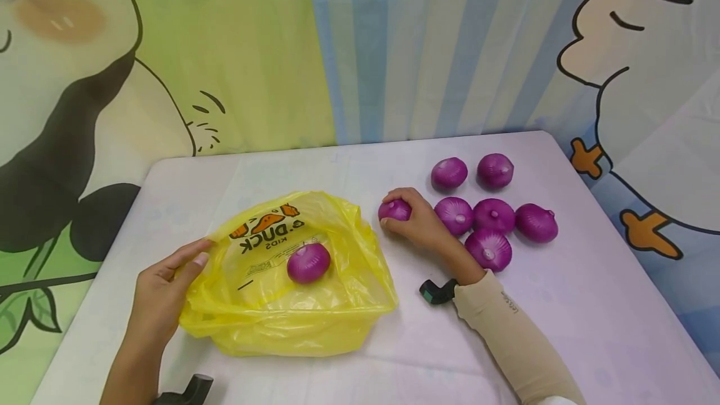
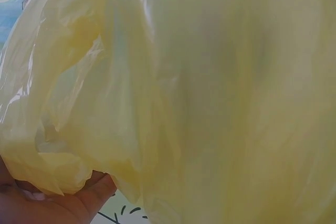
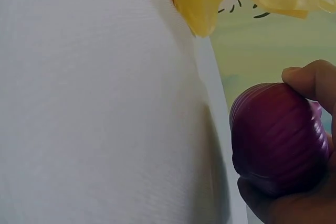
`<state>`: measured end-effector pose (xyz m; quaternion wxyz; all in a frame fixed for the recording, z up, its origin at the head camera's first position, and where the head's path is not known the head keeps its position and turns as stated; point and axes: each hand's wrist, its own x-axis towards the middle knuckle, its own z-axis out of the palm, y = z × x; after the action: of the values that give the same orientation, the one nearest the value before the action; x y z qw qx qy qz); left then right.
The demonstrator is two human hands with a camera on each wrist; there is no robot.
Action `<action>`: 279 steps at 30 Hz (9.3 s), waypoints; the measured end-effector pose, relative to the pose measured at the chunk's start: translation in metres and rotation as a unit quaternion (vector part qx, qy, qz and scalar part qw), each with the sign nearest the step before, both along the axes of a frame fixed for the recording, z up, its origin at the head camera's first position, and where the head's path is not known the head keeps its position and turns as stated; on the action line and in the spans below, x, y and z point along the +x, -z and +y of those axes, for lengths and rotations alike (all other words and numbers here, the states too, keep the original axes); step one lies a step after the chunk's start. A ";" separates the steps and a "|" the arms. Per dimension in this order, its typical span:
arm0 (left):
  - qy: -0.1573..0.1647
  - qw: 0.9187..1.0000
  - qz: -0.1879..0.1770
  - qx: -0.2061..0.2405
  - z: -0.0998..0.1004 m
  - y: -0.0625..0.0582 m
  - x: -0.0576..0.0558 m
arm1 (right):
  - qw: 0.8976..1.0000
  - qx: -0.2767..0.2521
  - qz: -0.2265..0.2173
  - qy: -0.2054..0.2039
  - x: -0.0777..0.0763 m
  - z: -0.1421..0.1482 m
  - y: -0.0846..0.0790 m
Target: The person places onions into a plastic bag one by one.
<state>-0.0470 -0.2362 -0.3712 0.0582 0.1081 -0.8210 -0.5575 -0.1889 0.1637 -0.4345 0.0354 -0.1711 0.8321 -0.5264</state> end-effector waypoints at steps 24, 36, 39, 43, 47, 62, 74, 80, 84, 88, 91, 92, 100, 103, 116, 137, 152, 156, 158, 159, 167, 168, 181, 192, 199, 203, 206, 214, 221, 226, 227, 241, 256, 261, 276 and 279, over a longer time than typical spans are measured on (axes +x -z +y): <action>0.000 1.000 -0.008 0.003 0.001 0.001 0.000 | 0.996 -0.082 0.002 -0.023 0.004 -0.006 -0.053; -0.003 1.000 -0.005 -0.001 0.001 0.000 0.000 | 0.993 -0.092 0.038 -0.068 0.015 -0.012 -0.090; -0.004 1.000 -0.006 0.000 0.000 0.000 0.000 | 0.992 -0.097 0.035 -0.079 0.017 -0.017 -0.095; -0.002 1.000 -0.011 -0.006 0.000 -0.001 0.001 | 0.988 -0.120 0.023 -0.094 0.018 -0.024 -0.100; 0.002 1.000 -0.013 -0.005 0.000 -0.002 0.000 | 0.985 -0.134 0.017 -0.106 0.019 -0.030 -0.105; 0.007 1.000 -0.001 0.013 -0.001 -0.003 0.000 | 0.966 -0.150 0.038 -0.208 0.019 -0.072 -0.113; 0.017 1.000 0.001 0.018 -0.001 -0.002 0.001 | 0.947 -0.120 0.002 -0.297 0.020 -0.110 -0.101; 0.013 1.000 -0.002 0.018 -0.001 -0.001 0.001 | 0.939 -0.091 -0.037 -0.330 0.020 -0.122 -0.089; 0.016 0.999 0.006 0.030 -0.001 -0.002 0.002 | 0.936 -0.087 -0.040 -0.339 0.019 -0.128 -0.083; 0.020 0.999 0.017 0.035 -0.002 -0.001 0.002 | 0.938 -0.074 -0.029 -0.338 0.018 -0.130 -0.080; 0.023 0.999 0.022 0.033 -0.002 0.000 0.002 | 0.940 -0.065 -0.026 -0.334 0.018 -0.131 -0.079; 0.024 0.999 0.023 0.033 -0.002 0.001 0.001 | 0.940 -0.063 -0.027 -0.333 0.019 -0.131 -0.079; 0.022 0.999 0.024 0.028 -0.003 0.002 0.001 | 0.942 -0.038 -0.037 -0.332 0.019 -0.130 -0.074; 0.023 0.999 0.022 0.026 -0.002 0.001 0.001 | 0.941 -0.030 -0.027 -0.336 0.018 -0.129 -0.073; 0.020 1.000 0.016 0.016 -0.002 0.002 0.000 | 0.941 -0.029 -0.002 -0.338 0.017 -0.126 -0.074; 0.020 1.000 0.010 0.007 -0.002 0.000 0.001 | 0.939 -0.057 -0.011 -0.338 0.016 -0.119 -0.082; 0.014 1.000 0.003 0.008 -0.002 -0.001 0.001 | 0.930 -0.100 0.018 -0.353 0.014 -0.112 -0.086; 0.014 1.000 0.001 0.010 -0.002 -0.001 0.001 | 0.934 -0.101 0.016 -0.342 0.014 -0.108 -0.087; 0.014 1.000 -0.001 0.011 -0.002 -0.001 0.001 | 0.937 -0.106 0.012 -0.334 0.014 -0.106 -0.088; 0.014 1.000 -0.003 0.012 -0.002 -0.001 0.001 | 0.938 -0.107 0.011 -0.329 0.014 -0.104 -0.088; 0.014 1.000 -0.007 0.018 -0.002 0.000 0.000 | 0.943 -0.131 0.006 -0.306 0.012 -0.096 -0.089; 0.014 1.000 -0.007 0.018 -0.002 -0.001 0.000 | 0.943 -0.136 0.006 -0.304 0.012 -0.095 -0.089; 0.006 1.000 -0.015 0.024 -0.003 0.001 -0.001 | 0.952 -0.148 0.013 -0.269 0.008 -0.064 -0.091; 0.007 0.999 -0.028 0.030 0.000 0.001 -0.001 | 0.964 -0.125 -0.001 -0.234 0.012 -0.024 -0.085; 0.008 1.000 -0.019 0.018 -0.001 0.002 -0.001 | 0.960 -0.123 0.005 -0.252 0.017 0.004 -0.077; 0.010 1.000 -0.020 0.019 0.000 0.002 -0.001 | 0.961 -0.112 -0.002 -0.253 0.023 0.020 -0.074; 0.012 1.000 -0.019 0.017 0.000 0.001 -0.001 | 0.964 -0.104 -0.004 -0.245 0.029 0.031 -0.073; 0.010 1.000 -0.025 0.010 -0.001 -0.001 0.000 | 0.977 -0.072 0.003 -0.202 0.039 0.055 -0.073; 0.011 1.000 -0.021 0.014 -0.002 -0.001 0.002 | 0.983 -0.062 0.036 -0.170 0.045 0.081 -0.070; 0.012 0.999 -0.024 0.024 -0.001 -0.002 0.001 | 0.989 -0.041 0.037 -0.137 0.053 0.102 -0.071; 0.012 0.999 -0.025 0.025 -0.001 -0.002 0.001 | 0.990 -0.038 0.038 -0.129 0.055 0.106 -0.072; 0.022 0.999 -0.020 0.026 0.000 0.000 -0.002 | 0.996 -0.042 0.026 -0.075 0.068 0.153 -0.050; 0.013 1.000 -0.020 0.013 -0.001 0.001 0.000 | 0.994 -0.043 0.026 -0.098 0.064 0.166 -0.032; 0.012 1.000 -0.019 0.013 -0.001 0.001 0.001 | 0.993 -0.031 0.015 -0.110 0.062 0.168 -0.028; 0.013 1.000 -0.025 0.011 0.000 0.001 0.001 | 0.987 0.111 -0.073 -0.088 0.070 0.161 -0.017; 0.014 1.000 -0.020 0.011 0.000 0.002 0.001 | 0.986 0.126 -0.070 -0.085 0.070 0.160 -0.016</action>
<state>-0.0456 -0.2360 -0.3729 0.0323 0.1084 -0.8174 -0.5648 -0.1190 0.3234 -0.4183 0.1591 -0.1981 0.8697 -0.4232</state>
